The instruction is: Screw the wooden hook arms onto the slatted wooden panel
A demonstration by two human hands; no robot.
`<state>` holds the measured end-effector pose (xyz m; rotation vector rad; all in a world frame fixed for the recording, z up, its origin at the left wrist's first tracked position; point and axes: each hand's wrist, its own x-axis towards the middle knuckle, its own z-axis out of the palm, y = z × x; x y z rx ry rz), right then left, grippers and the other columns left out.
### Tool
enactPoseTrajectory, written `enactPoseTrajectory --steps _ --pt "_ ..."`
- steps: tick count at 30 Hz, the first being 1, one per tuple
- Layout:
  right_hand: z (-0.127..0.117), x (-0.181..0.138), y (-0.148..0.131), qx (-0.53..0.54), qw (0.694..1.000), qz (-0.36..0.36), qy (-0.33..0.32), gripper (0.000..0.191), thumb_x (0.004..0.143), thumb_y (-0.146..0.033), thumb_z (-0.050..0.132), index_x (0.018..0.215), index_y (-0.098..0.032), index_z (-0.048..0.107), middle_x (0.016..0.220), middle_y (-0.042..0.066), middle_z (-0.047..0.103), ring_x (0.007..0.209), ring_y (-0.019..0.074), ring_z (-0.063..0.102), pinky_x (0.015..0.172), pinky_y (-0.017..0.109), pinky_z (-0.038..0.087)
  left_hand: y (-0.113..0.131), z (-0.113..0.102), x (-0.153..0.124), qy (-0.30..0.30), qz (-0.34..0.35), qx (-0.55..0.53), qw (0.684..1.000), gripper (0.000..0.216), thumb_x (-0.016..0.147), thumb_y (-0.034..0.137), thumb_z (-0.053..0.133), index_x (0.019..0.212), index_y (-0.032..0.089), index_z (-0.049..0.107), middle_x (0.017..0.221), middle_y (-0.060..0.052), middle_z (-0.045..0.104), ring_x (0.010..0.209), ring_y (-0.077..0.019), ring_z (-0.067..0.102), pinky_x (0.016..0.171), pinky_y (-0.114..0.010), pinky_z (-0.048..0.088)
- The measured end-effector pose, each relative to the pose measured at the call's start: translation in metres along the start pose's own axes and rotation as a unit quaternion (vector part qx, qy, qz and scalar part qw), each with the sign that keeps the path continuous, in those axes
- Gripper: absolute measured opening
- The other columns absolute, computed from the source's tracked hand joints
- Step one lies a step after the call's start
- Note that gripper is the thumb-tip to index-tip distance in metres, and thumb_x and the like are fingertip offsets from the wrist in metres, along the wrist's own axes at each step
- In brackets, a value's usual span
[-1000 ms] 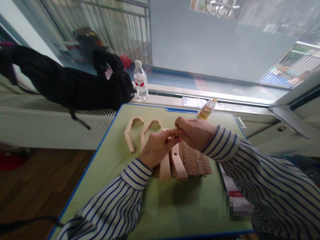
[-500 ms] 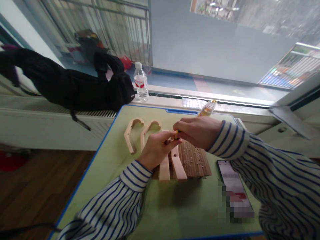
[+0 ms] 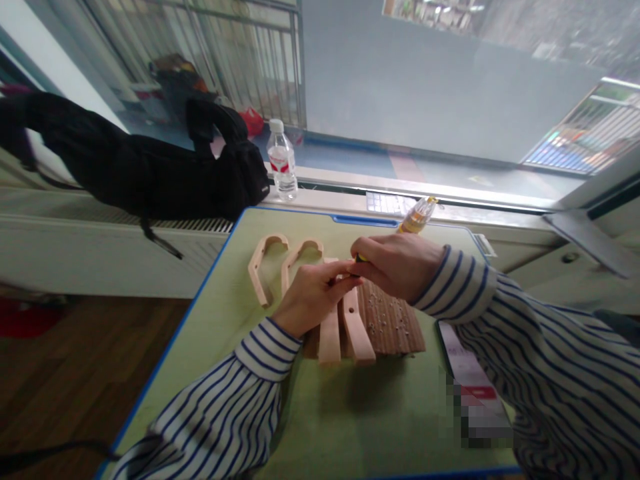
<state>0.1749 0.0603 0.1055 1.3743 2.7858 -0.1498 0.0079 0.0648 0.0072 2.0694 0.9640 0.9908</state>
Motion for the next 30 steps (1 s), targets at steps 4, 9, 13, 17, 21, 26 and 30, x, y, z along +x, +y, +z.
enactPoseTrajectory --steps 4,9,13,17,21,26,30 --pt "0.005 -0.004 -0.003 -0.032 0.998 0.045 0.024 0.037 0.092 -0.041 0.03 0.095 -0.013 0.054 0.074 0.008 0.062 0.054 0.0114 0.044 0.05 0.027 0.021 0.001 -0.001 0.0 -0.025 0.013 -0.031 0.999 0.022 0.086 0.025 0.055 0.104 0.02 0.067 0.074 0.0 0.065 0.062 -0.0093 0.053 0.055 -0.02 0.041" --pt "0.005 -0.005 -0.007 -0.029 0.998 0.053 0.028 0.037 0.091 -0.043 0.031 0.093 -0.014 0.054 0.074 0.008 0.063 0.054 0.0114 0.045 0.05 0.027 0.019 0.001 0.002 -0.002 0.004 0.007 -0.002 1.0 0.024 0.083 0.029 0.059 0.103 0.02 0.067 0.065 0.003 0.059 0.055 -0.0083 0.047 0.05 -0.02 0.037" --pt "0.003 -0.002 -0.007 -0.027 0.998 0.06 0.022 0.04 0.092 -0.044 0.029 0.095 -0.014 0.054 0.075 0.009 0.065 0.056 0.0125 0.048 0.05 0.027 0.019 0.002 0.005 -0.003 0.06 -0.007 0.023 0.998 0.023 0.079 0.034 0.065 0.097 0.02 0.068 0.058 0.005 0.054 0.051 -0.0073 0.044 0.047 -0.019 0.034" --pt "-0.003 -0.003 -0.005 -0.017 0.998 0.053 0.005 0.046 0.091 -0.049 0.028 0.101 -0.014 0.056 0.077 0.01 0.066 0.06 0.0143 0.052 0.052 0.027 0.024 0.004 0.004 -0.003 0.059 -0.008 0.028 0.998 0.019 0.08 0.032 0.063 0.093 0.021 0.069 0.059 0.005 0.056 0.051 -0.0069 0.045 0.046 -0.019 0.033" --pt "-0.011 -0.006 0.001 0.023 1.0 -0.007 0.0 0.042 0.09 -0.044 0.037 0.117 -0.016 0.05 0.091 0.009 0.065 0.069 0.0147 0.055 0.058 0.027 0.03 0.004 0.002 -0.003 0.048 -0.007 0.023 0.999 0.021 0.081 0.033 0.062 0.095 0.018 0.068 0.063 0.003 0.059 0.051 -0.0071 0.046 0.046 -0.019 0.034" --pt "-0.011 -0.005 0.006 0.039 0.997 -0.071 0.001 0.03 0.09 -0.03 0.039 0.113 -0.017 0.054 0.099 0.008 0.062 0.081 0.0143 0.055 0.064 0.026 0.034 0.002 -0.001 -0.003 0.04 0.003 0.028 0.999 0.023 0.082 0.034 0.062 0.097 0.018 0.068 0.061 0.003 0.059 0.05 -0.0068 0.046 0.046 -0.019 0.034" --pt "-0.004 -0.003 0.006 0.036 0.997 -0.061 0.02 0.029 0.091 -0.031 0.037 0.108 -0.016 0.055 0.095 0.007 0.062 0.078 0.0137 0.054 0.063 0.026 0.034 0.003 -0.001 -0.003 0.045 0.013 0.027 0.999 0.021 0.081 0.032 0.063 0.097 0.018 0.068 0.067 0.002 0.063 0.052 -0.0061 0.047 0.048 -0.018 0.035"
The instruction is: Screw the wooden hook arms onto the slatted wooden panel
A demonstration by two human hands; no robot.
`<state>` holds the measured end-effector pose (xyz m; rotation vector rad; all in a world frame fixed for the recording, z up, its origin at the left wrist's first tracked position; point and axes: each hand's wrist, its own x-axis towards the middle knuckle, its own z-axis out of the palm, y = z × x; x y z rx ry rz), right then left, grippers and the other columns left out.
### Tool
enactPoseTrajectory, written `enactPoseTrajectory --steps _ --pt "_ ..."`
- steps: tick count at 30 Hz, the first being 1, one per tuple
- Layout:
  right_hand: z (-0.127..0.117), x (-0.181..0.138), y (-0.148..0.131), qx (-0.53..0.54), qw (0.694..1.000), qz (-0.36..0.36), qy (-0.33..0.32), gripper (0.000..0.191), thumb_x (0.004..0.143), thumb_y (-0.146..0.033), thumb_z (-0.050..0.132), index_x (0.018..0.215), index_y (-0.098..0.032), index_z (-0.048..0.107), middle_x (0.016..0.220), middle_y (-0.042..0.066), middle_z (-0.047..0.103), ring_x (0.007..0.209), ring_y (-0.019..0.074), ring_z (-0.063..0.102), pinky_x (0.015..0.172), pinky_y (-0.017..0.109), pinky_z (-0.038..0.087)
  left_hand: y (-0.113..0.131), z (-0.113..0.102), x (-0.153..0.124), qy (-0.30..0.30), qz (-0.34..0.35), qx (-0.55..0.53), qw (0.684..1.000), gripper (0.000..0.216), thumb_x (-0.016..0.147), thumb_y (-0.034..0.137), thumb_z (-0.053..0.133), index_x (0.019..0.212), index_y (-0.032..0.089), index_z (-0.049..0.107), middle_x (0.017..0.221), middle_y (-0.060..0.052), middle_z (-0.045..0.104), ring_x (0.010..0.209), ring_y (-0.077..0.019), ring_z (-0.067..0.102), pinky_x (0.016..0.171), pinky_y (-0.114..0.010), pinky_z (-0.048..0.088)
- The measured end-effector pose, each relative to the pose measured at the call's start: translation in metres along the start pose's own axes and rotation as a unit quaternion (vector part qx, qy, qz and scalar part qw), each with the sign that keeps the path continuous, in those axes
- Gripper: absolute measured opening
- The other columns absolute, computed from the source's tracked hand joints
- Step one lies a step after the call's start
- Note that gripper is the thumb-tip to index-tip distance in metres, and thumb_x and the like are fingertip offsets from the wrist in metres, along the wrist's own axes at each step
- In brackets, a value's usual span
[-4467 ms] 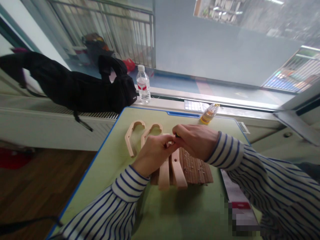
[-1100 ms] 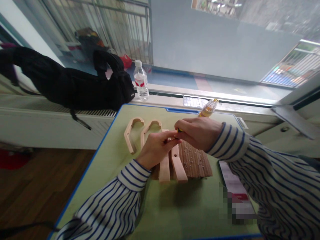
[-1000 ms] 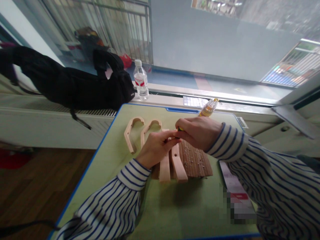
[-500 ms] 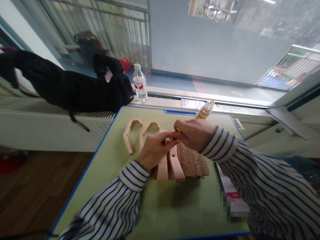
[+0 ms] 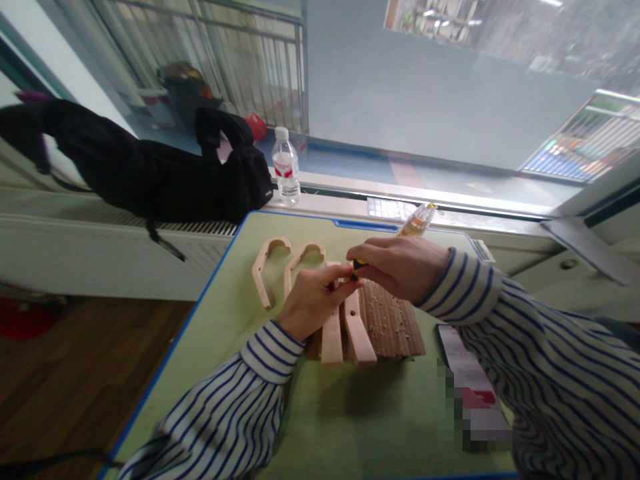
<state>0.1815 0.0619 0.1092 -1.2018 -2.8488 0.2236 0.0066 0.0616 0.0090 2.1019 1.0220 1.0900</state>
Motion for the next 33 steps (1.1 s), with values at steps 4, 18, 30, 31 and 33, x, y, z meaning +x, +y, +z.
enactPoseTrajectory --steps 4,18,30,31,33 --pt "0.005 0.0 0.0 -0.012 1.0 0.016 0.016 0.031 0.091 -0.033 0.035 0.106 -0.015 0.055 0.093 0.008 0.062 0.073 0.0135 0.052 0.061 0.026 0.033 -0.001 0.0 0.001 -0.015 0.002 -0.006 1.0 0.018 0.083 0.031 0.061 0.096 0.02 0.068 0.071 0.002 0.064 0.055 -0.0065 0.05 0.052 -0.018 0.038" --pt "0.018 -0.006 -0.019 -0.063 0.99 0.109 0.066 0.031 0.091 -0.036 0.032 0.096 -0.013 0.052 0.079 0.007 0.061 0.06 0.0123 0.045 0.053 0.028 0.026 0.0 -0.004 0.0 -0.092 0.006 -0.063 0.994 0.022 0.09 0.026 0.049 0.105 0.02 0.064 0.078 0.001 0.064 0.068 -0.0101 0.056 0.061 -0.02 0.042" --pt "0.014 0.001 -0.014 -0.043 0.992 0.105 0.056 0.035 0.09 -0.038 0.032 0.097 -0.012 0.054 0.076 0.008 0.063 0.06 0.0132 0.049 0.054 0.028 0.028 0.0 0.003 0.0 0.018 -0.005 0.031 0.999 0.019 0.081 0.034 0.063 0.092 0.021 0.069 0.057 0.006 0.053 0.05 -0.0066 0.045 0.049 -0.02 0.033" --pt "0.012 0.002 -0.013 -0.044 0.992 0.105 0.049 0.037 0.09 -0.04 0.031 0.098 -0.012 0.055 0.077 0.008 0.063 0.061 0.0136 0.05 0.055 0.028 0.028 0.0 0.003 0.0 0.018 -0.006 0.036 0.999 0.018 0.081 0.035 0.062 0.091 0.021 0.069 0.057 0.006 0.054 0.049 -0.0066 0.045 0.049 -0.02 0.033" --pt "0.005 0.001 -0.012 -0.044 0.994 0.094 0.03 0.042 0.09 -0.044 0.031 0.103 -0.013 0.056 0.08 0.009 0.065 0.064 0.0146 0.052 0.056 0.028 0.03 0.0 0.003 0.0 0.016 -0.007 0.041 0.999 0.019 0.081 0.035 0.062 0.091 0.022 0.07 0.059 0.005 0.058 0.05 -0.0068 0.047 0.049 -0.02 0.034"
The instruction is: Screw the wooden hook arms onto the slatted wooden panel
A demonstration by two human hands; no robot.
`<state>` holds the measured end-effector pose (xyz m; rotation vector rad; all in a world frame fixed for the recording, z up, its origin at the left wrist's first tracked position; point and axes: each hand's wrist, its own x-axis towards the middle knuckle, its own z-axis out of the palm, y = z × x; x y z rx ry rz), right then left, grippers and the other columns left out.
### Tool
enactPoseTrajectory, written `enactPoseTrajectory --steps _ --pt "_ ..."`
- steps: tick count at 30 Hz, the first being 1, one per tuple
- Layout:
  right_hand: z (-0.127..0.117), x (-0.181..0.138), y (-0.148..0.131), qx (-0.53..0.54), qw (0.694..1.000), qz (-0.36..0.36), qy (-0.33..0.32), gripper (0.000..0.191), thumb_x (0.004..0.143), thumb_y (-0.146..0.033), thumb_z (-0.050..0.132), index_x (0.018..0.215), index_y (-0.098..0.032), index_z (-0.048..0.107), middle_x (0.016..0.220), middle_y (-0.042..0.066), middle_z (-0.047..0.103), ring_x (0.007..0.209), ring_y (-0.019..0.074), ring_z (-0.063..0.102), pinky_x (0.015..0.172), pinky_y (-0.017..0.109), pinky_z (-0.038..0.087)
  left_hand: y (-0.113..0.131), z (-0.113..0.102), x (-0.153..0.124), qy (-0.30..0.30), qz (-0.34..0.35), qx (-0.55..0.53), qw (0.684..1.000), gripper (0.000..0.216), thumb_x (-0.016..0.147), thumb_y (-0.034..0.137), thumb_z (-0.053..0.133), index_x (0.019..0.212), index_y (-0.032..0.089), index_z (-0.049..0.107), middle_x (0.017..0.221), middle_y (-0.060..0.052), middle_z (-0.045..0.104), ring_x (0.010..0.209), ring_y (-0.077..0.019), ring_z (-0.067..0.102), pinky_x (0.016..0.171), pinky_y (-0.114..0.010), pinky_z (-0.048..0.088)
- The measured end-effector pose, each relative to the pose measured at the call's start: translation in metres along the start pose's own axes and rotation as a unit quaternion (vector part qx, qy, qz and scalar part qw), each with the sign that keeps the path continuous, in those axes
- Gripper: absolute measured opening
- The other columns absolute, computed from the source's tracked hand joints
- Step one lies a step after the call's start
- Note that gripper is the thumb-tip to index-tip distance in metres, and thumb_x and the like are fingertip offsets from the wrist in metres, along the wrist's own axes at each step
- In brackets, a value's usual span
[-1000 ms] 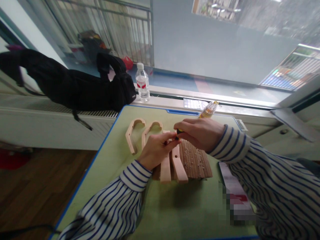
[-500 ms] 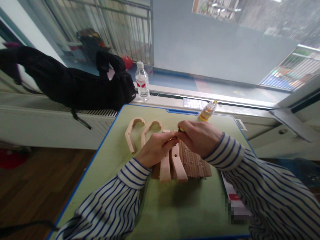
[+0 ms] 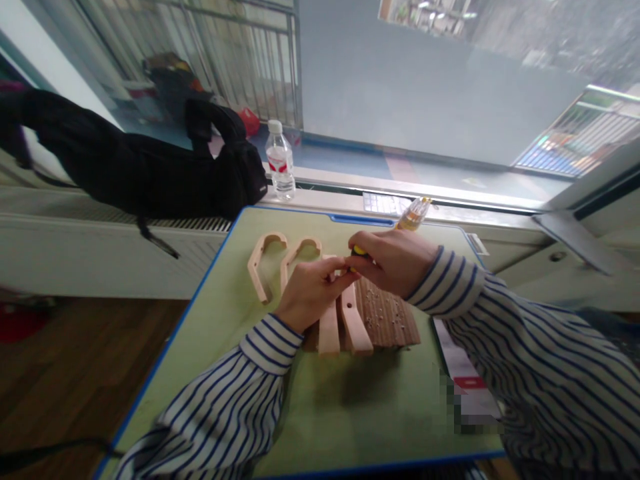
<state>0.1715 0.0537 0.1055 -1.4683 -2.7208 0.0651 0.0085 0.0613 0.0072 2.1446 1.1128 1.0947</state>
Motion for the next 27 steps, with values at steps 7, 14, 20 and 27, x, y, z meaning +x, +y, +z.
enactPoseTrajectory --steps 7,14,20,27 --pt "-0.018 0.002 0.005 -0.013 0.996 -0.074 -0.053 0.036 0.09 -0.037 0.037 0.114 -0.017 0.055 0.099 0.008 0.063 0.07 0.0138 0.054 0.058 0.027 0.032 -0.001 0.001 0.0 0.008 0.018 -0.009 1.0 0.022 0.078 0.033 0.066 0.094 0.019 0.07 0.064 0.002 0.064 0.054 -0.0085 0.054 0.052 -0.02 0.042" --pt "-0.013 0.002 0.006 -0.014 0.994 -0.096 -0.053 0.032 0.091 -0.032 0.037 0.106 -0.016 0.059 0.092 0.007 0.061 0.072 0.0133 0.052 0.06 0.027 0.031 0.0 0.001 0.0 0.005 0.027 -0.006 1.0 0.024 0.079 0.034 0.065 0.097 0.019 0.07 0.062 0.002 0.063 0.056 -0.0096 0.056 0.055 -0.021 0.045" --pt "-0.01 -0.001 0.006 -0.019 0.996 -0.077 -0.036 0.032 0.091 -0.034 0.036 0.103 -0.016 0.06 0.089 0.007 0.06 0.071 0.013 0.05 0.059 0.027 0.03 -0.002 0.0 0.0 -0.021 0.023 -0.013 0.999 0.027 0.082 0.035 0.063 0.103 0.02 0.068 0.066 0.001 0.063 0.059 -0.0098 0.055 0.056 -0.021 0.043" --pt "-0.005 -0.002 0.006 -0.006 0.998 -0.067 -0.015 0.035 0.092 -0.035 0.034 0.103 -0.014 0.059 0.088 0.007 0.06 0.071 0.0131 0.05 0.06 0.027 0.031 -0.001 -0.002 0.0 -0.054 0.018 -0.042 0.997 0.025 0.085 0.032 0.059 0.106 0.021 0.067 0.071 0.002 0.064 0.059 -0.0083 0.053 0.057 -0.02 0.041"
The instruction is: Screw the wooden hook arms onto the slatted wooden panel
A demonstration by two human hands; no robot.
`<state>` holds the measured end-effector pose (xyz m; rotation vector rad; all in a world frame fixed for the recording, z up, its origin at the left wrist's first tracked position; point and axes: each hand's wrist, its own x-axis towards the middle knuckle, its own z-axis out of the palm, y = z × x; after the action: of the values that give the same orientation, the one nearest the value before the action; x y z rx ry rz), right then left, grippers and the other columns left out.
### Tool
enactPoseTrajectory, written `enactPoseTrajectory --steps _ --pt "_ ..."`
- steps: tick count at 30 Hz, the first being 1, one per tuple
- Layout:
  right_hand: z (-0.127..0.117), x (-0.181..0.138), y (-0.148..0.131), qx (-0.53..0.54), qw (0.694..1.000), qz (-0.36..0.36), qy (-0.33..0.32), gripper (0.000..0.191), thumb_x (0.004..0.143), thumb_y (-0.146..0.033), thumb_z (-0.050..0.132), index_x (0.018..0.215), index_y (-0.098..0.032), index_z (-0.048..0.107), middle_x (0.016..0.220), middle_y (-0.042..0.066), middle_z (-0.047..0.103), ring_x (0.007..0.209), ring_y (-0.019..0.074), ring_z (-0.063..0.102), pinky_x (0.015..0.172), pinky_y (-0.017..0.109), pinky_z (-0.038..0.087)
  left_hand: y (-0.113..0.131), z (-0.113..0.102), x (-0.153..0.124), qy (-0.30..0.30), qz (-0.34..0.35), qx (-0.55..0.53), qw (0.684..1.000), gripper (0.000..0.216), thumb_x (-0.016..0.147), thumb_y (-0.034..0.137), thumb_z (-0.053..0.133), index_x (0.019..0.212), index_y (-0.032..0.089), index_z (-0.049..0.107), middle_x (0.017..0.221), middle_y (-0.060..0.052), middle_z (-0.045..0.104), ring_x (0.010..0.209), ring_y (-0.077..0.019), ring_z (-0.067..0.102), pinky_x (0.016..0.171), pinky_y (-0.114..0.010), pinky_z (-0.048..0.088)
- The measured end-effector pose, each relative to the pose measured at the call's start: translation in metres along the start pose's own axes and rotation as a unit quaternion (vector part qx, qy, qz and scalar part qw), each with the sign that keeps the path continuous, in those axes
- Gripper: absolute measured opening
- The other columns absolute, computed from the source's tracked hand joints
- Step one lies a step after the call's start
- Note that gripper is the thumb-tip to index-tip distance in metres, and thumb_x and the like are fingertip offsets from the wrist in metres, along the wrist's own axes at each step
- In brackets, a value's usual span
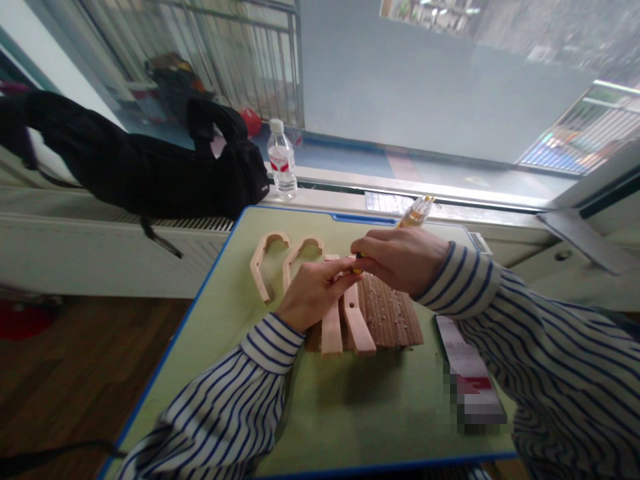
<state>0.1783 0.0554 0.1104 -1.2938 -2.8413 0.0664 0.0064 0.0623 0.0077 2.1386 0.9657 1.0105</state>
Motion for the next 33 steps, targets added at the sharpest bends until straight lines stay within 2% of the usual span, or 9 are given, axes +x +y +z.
enactPoseTrajectory --steps 7,12,17,22,26,29,33 --pt "0.009 -0.003 -0.002 0.005 0.999 0.033 0.025 0.035 0.091 -0.038 0.034 0.096 -0.013 0.058 0.082 0.007 0.06 0.064 0.012 0.046 0.057 0.027 0.029 -0.001 0.0 0.001 -0.031 0.005 -0.04 0.999 0.022 0.088 0.029 0.053 0.104 0.02 0.066 0.078 0.0 0.064 0.067 -0.0105 0.055 0.061 -0.022 0.042" --pt "0.014 -0.003 -0.007 0.017 0.996 0.065 0.05 0.033 0.09 -0.036 0.033 0.091 -0.013 0.056 0.08 0.007 0.06 0.062 0.0116 0.044 0.057 0.027 0.028 -0.001 -0.001 0.0 -0.042 0.0 -0.042 0.998 0.023 0.089 0.029 0.05 0.098 0.017 0.066 0.074 -0.001 0.062 0.066 -0.0113 0.054 0.061 -0.022 0.041" --pt "0.014 0.0 -0.009 0.01 0.997 0.062 0.054 0.029 0.089 -0.034 0.034 0.089 -0.014 0.056 0.079 0.006 0.06 0.061 0.0115 0.045 0.055 0.027 0.028 0.0 -0.002 0.0 -0.003 -0.015 -0.01 1.0 0.025 0.083 0.035 0.058 0.101 0.019 0.067 0.059 0.004 0.054 0.053 -0.0078 0.045 0.049 -0.019 0.035" --pt "0.009 0.0 -0.01 -0.012 0.996 0.071 0.043 0.031 0.089 -0.036 0.034 0.091 -0.014 0.056 0.081 0.007 0.062 0.059 0.0117 0.045 0.054 0.028 0.025 0.0 -0.001 0.0 0.03 -0.016 -0.01 0.999 0.024 0.082 0.036 0.059 0.097 0.02 0.069 0.056 0.005 0.052 0.05 -0.0072 0.042 0.046 -0.018 0.032" --pt "-0.001 -0.001 -0.01 -0.011 0.998 0.051 0.024 0.038 0.089 -0.043 0.033 0.103 -0.015 0.056 0.089 0.009 0.064 0.066 0.0143 0.051 0.055 0.028 0.027 -0.002 -0.001 0.0 0.021 -0.015 -0.019 1.0 0.023 0.084 0.034 0.059 0.098 0.02 0.069 0.059 0.004 0.056 0.05 -0.0069 0.042 0.047 -0.018 0.032" --pt "-0.005 -0.001 -0.008 0.012 0.999 0.021 0.024 0.036 0.089 -0.037 0.037 0.112 -0.016 0.053 0.096 0.009 0.063 0.075 0.0155 0.054 0.059 0.028 0.031 -0.002 -0.002 0.0 0.021 -0.012 -0.024 0.999 0.024 0.083 0.034 0.06 0.1 0.02 0.069 0.06 0.003 0.058 0.05 -0.007 0.043 0.047 -0.019 0.033" --pt "-0.003 0.001 -0.004 0.037 0.999 -0.008 -0.001 0.028 0.088 -0.029 0.038 0.104 -0.016 0.057 0.093 0.007 0.062 0.076 0.014 0.053 0.062 0.027 0.033 -0.001 -0.003 0.0 0.012 -0.008 -0.022 1.0 0.024 0.084 0.035 0.059 0.1 0.02 0.069 0.063 0.003 0.059 0.052 -0.0075 0.043 0.048 -0.02 0.033"
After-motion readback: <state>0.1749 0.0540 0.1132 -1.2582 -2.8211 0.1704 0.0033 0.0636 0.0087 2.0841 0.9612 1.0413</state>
